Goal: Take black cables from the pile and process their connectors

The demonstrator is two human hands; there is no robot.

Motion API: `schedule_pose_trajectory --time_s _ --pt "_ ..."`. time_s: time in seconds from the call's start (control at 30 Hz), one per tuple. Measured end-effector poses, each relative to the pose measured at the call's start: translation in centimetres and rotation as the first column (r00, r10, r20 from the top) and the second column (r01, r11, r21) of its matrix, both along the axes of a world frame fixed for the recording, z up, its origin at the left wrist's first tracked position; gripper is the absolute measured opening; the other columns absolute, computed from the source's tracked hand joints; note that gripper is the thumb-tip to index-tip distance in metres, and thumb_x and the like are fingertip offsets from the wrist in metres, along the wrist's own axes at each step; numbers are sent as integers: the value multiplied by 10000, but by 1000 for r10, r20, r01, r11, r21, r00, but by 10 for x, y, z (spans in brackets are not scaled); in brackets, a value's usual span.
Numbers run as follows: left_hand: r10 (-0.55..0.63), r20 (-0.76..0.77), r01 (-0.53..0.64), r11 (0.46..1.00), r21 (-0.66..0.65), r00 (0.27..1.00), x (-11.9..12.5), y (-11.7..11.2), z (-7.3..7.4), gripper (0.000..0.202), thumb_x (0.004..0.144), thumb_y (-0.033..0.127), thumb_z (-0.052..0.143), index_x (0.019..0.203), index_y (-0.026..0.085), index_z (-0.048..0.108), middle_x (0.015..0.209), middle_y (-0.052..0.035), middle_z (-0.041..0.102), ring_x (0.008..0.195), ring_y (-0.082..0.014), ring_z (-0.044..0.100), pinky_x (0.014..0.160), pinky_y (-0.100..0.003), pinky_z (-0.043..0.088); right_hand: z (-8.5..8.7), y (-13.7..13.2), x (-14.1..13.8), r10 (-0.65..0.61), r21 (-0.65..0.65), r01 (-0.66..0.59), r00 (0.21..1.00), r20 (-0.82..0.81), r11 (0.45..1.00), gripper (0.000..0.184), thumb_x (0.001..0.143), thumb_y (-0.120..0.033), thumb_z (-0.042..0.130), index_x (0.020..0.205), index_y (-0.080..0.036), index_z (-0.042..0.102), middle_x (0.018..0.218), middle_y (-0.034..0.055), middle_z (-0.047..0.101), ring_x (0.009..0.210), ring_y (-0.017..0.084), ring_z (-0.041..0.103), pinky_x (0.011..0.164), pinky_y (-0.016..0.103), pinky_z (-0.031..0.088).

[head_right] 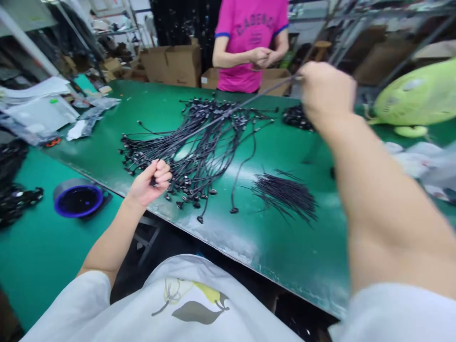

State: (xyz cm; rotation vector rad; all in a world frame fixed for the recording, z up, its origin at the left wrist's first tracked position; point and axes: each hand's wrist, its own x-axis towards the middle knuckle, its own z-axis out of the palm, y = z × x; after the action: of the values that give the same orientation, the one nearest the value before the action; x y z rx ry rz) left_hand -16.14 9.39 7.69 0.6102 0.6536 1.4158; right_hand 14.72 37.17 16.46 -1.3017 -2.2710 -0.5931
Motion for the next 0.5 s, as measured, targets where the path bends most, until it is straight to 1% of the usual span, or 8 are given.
schedule_pose_trajectory --time_s 0.07,0.13,0.23,0.3,0.37,0.4,0.43,0.5 --pt "63 0 -63 998 7 998 -4 0 -5 265 868 300 642 683 151 524 741 11 507 698 -68 565 694 -196 529 -7 -2 21 21 18 -23 996 92 1000 653 997 -471 24 1125 -203 606 915 174 638 929 286 664 683 360 479" --pt "128 -76 -127 992 24 989 -6 4 -15 250 871 291 632 690 142 543 848 -17 559 812 -91 594 795 -228 524 -23 -20 32 31 8 -33 979 201 999 612 1003 -442 41 997 -247 621 749 122 592 714 241 648 587 330 441" --pt "226 -334 -212 974 80 915 5 13 -32 268 902 288 558 681 138 550 833 -29 577 730 -80 571 679 -193 480 -54 -84 29 67 -140 -9 907 416 990 360 987 -253 259 901 -229 608 719 87 597 472 157 510 462 265 309" --pt "258 -556 -219 966 137 790 23 18 -41 295 932 288 481 679 150 543 767 -19 567 612 -72 515 588 -203 430 -70 -142 15 230 -352 -49 839 493 935 243 924 -139 374 935 -190 611 828 107 642 508 145 536 447 258 241" --pt "273 -732 -165 962 218 624 45 20 -46 271 938 279 458 721 161 569 773 -16 568 598 -80 496 610 -224 425 -78 -193 -5 480 -578 -193 781 399 793 201 940 -192 416 930 -180 616 850 85 656 618 150 600 477 248 250" --pt "263 -789 -108 963 246 555 55 19 -47 245 935 276 465 758 165 593 782 -16 571 626 -90 510 651 -233 435 -80 -211 -15 529 -612 -240 774 347 753 228 964 -229 395 944 -176 616 851 80 657 637 147 606 484 250 245" --pt "230 -826 -38 968 246 514 63 18 -47 221 931 280 476 805 168 618 783 -16 573 659 -100 527 687 -240 442 -79 -223 -22 543 -620 -268 782 308 737 263 983 -262 369 958 -170 615 851 78 656 643 143 605 488 253 239" --pt "92 -834 89 982 167 543 70 13 -43 204 921 306 506 862 165 642 768 -18 578 689 -114 546 688 -241 447 -76 -227 -25 482 -595 -240 828 288 767 311 997 -293 339 973 -158 618 864 84 660 640 139 599 485 262 224"
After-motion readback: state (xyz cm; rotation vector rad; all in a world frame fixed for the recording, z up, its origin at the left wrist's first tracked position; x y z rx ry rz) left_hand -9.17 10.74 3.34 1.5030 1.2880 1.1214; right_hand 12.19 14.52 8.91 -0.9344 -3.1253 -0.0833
